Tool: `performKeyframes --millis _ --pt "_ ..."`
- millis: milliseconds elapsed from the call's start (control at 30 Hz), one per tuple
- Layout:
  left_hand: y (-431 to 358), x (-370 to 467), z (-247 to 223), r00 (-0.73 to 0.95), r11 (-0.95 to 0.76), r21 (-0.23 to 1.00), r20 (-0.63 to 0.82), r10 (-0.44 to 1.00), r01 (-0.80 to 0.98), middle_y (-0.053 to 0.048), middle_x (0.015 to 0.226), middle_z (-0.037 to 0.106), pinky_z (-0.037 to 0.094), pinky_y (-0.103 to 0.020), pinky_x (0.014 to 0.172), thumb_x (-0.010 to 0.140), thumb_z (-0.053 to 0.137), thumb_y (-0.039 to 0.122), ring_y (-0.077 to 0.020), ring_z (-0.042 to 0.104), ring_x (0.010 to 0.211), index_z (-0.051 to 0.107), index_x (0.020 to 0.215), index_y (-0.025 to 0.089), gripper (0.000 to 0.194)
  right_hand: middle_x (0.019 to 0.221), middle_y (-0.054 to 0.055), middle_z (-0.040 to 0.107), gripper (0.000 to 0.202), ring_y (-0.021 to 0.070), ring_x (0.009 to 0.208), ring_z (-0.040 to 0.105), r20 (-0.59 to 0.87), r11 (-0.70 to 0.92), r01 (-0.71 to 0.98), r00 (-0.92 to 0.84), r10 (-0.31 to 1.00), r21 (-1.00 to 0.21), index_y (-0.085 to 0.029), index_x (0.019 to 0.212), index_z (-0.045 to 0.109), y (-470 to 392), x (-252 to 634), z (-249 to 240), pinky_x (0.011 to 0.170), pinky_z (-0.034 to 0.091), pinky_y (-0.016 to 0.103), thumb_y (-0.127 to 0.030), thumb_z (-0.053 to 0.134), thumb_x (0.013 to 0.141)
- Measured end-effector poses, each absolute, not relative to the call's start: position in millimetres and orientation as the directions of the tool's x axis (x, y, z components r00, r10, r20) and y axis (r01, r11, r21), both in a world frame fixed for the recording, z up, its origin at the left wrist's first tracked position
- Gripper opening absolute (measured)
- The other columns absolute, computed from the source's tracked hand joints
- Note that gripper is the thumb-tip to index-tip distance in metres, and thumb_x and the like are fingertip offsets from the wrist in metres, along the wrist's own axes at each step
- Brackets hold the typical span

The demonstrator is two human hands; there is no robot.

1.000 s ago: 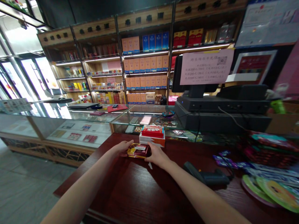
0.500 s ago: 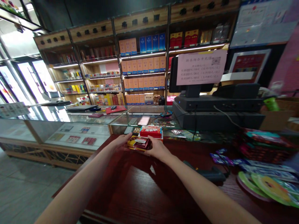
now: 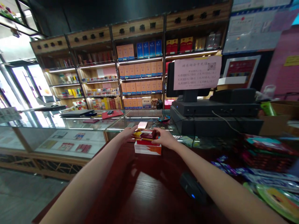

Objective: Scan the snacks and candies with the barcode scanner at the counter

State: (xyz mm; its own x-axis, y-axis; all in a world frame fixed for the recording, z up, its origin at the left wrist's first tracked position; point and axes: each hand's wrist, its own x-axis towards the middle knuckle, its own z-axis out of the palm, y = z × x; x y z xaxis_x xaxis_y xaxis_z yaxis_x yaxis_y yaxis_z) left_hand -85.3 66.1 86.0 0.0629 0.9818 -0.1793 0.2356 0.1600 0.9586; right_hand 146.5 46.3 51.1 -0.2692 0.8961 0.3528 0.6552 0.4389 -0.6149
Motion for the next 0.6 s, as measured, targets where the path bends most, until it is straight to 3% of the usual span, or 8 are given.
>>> performKeyframes --millis 167,300,600 --pt "87.8 -73.7 82.8 0.037 0.176 0.959 -0.189 0.981 0.22 -0.011 0.094 0.07 0.059 -0.03 0.069 0.088 0.062 0.053 -0.0187 0.067 0.079 0.059 0.109 0.013 0.045 0.113 0.007 0.074 0.081 0.0246 0.101 0.069 0.336 0.415 0.668 -0.254 0.907 -0.617 -0.02 0.137 0.056 69.1 159.6 48.0 0.09 0.049 0.035 -0.031 0.084 0.062" --pt "100.8 -69.6 76.3 0.015 0.18 0.954 -0.189 0.982 0.241 -0.009 0.09 0.069 0.057 -0.028 0.066 0.085 0.065 0.055 -0.0189 0.066 0.077 0.06 0.106 0.014 0.046 0.114 0.009 0.074 0.074 0.0273 0.108 0.067 0.319 0.412 0.681 -0.268 0.909 -0.605 -0.02 0.132 0.061 78.7 165.2 41.4 0.095 0.048 0.038 -0.031 0.085 0.062" --pt "105.7 -69.4 76.5 0.035 0.198 0.934 -0.218 0.975 0.298 -0.008 0.085 0.071 0.055 -0.028 0.065 0.085 0.065 0.052 -0.0184 0.067 0.074 0.062 0.098 0.014 0.041 0.125 0.016 0.069 0.08 0.028 0.115 0.065 0.333 0.463 0.592 -0.323 0.886 -0.659 -0.011 0.136 0.056 97.0 171.1 30.3 0.102 0.045 0.04 -0.023 0.083 0.062"
